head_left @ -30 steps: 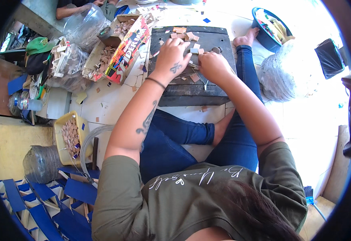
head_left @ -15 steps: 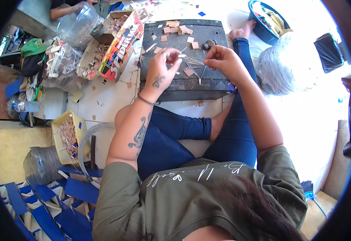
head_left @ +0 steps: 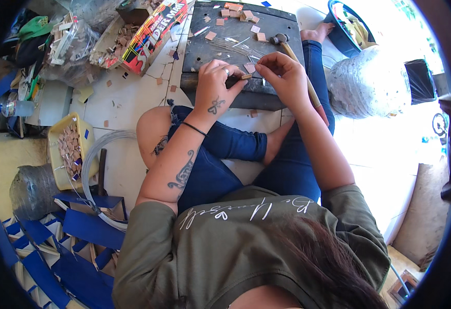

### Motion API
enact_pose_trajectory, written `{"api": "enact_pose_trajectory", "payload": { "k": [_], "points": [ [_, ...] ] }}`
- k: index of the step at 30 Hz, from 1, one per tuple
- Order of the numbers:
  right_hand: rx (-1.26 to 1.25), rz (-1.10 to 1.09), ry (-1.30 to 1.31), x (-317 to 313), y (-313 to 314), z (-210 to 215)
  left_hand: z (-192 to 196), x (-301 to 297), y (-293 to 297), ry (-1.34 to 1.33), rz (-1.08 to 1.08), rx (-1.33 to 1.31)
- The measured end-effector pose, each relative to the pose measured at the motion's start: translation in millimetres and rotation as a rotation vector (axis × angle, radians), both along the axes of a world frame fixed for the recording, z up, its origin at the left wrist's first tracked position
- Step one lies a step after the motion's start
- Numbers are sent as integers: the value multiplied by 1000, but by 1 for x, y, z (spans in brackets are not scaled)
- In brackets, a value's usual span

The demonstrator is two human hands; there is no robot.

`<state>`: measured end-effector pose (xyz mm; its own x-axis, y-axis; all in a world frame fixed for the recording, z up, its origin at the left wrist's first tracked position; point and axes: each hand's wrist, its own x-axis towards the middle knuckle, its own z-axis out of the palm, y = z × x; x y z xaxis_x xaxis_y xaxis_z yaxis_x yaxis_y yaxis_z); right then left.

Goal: The person sits on the floor and repeatedly picks up small wooden blocks and metal pins, placing them on a work surface. They use a hammer to tap the pins into the blocks, then set the assembled pieces aside. The process is repeated with multiple units.

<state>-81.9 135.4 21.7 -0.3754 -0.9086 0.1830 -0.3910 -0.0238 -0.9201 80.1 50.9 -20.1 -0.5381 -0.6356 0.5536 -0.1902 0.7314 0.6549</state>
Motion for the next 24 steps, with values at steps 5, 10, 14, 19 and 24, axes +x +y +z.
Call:
{"api": "enact_pose_trajectory", "payload": {
  "k": [5,10,14,19,24],
  "points": [
    [-61,47,147,7,0,4,-1,-1,-1,-5,-5,32],
    [-64,44,223,9,-2,5,0,0,-2,-10,-4,51],
    [-81,52,248,9,-2,5,0,-1,-1,-13,11,39],
    [-114,93,357,8,-5,8,0,0,-3,-41,-14,21],
    [-99,99,391,7,-9,11,4,-4,-3,-37,-26,77]
  ]
}}
